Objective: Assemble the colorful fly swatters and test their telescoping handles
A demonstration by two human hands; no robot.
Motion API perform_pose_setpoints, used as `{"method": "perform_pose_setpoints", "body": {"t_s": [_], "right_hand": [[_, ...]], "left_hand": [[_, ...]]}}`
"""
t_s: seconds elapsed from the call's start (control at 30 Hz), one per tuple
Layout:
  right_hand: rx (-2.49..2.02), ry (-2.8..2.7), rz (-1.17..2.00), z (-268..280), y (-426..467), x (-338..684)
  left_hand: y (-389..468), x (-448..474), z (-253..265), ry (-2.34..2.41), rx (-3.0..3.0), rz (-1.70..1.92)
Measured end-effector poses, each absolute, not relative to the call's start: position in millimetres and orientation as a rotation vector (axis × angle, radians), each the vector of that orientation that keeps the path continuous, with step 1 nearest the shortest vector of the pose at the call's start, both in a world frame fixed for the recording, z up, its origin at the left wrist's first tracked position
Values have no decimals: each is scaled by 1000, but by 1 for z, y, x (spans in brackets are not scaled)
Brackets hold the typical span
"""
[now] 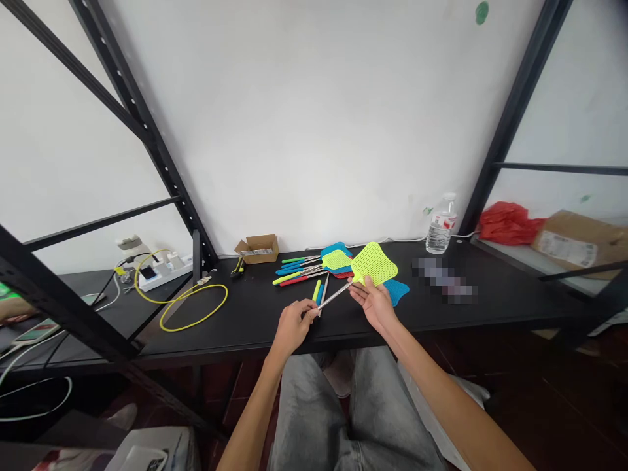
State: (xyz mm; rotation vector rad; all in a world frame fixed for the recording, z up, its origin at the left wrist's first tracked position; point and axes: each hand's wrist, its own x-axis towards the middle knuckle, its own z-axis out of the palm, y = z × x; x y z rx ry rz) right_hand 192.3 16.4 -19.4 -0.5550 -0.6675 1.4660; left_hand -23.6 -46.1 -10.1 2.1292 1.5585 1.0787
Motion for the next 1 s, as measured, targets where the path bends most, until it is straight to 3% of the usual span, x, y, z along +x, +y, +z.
{"method": "perform_pose_setpoints", "body": {"t_s": [0.47, 0.63, 0.8, 1.0], "right_hand": [[-529, -558, 1457, -20, 18, 194], [-486, -456, 1373, -24, 28, 217], [-476, -346, 1293, -21, 30, 234], [-479, -289, 1272, -14, 24, 232]], "left_hand": [[-46, -25, -11, 1489, 2010, 1165], [-35, -27, -7, 1749, 1909, 1277], [-17, -25, 1, 2163, 1841, 922], [-12, -21, 8, 2243, 1859, 661]]}}
